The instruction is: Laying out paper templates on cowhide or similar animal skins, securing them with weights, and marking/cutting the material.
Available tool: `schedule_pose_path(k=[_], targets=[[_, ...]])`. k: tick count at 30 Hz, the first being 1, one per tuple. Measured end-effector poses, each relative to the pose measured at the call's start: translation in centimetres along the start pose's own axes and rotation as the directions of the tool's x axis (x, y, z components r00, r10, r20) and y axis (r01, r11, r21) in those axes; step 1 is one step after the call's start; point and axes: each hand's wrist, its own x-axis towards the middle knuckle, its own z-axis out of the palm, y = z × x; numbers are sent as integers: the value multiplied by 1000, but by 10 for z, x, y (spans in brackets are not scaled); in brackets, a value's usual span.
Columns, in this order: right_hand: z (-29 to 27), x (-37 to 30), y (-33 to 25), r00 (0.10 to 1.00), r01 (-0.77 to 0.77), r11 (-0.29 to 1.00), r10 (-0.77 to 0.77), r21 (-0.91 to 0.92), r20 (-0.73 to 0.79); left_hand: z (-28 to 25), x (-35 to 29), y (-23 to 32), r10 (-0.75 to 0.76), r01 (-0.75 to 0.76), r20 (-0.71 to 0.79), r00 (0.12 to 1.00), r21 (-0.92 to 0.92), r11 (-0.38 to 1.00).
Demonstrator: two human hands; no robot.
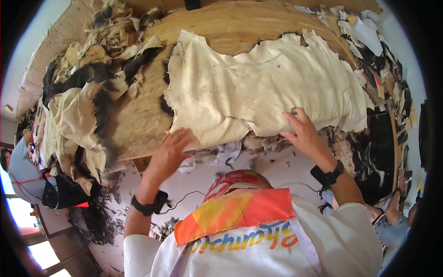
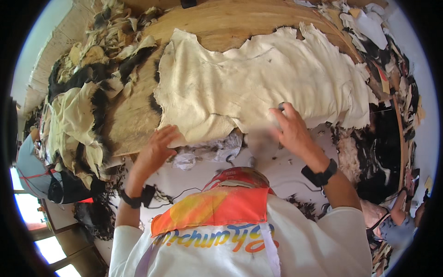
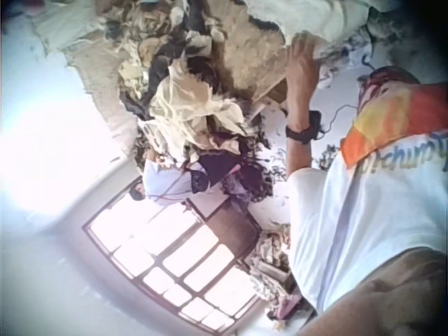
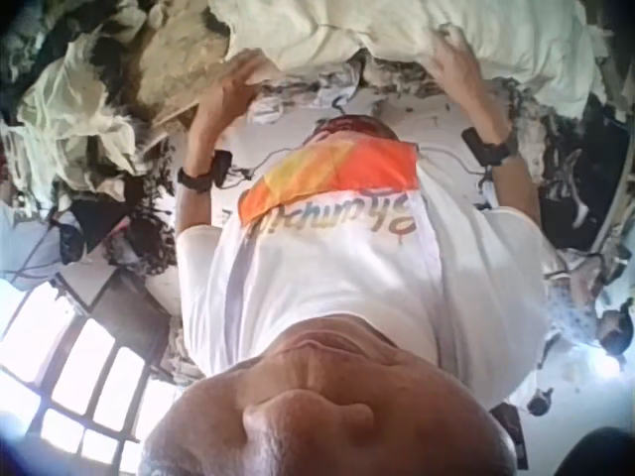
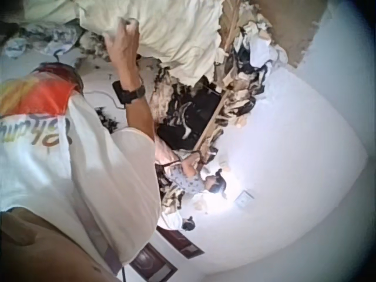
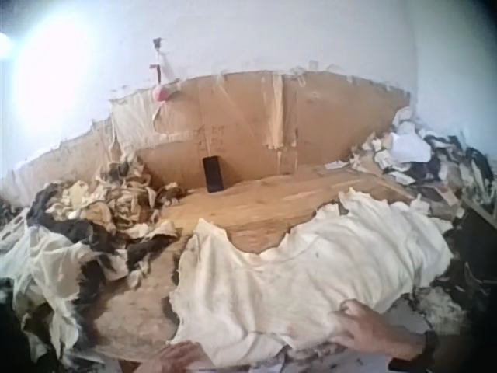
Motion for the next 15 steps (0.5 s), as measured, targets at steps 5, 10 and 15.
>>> schedule_pose_path(k=[5, 10, 15], targets=[[55, -31, -51, 974, -65, 841, -63, 537, 217, -46, 74, 47, 43, -45, -33, 999, -40, 998], [143, 0, -71, 964, -205, 538, -34, 817, 264, 7, 155, 50, 165, -163, -17, 986, 66, 984], [194, 5, -95, 969, -231, 516, 196, 825, 149, 55, 175, 25, 115, -128, 63, 991, 290, 948]])
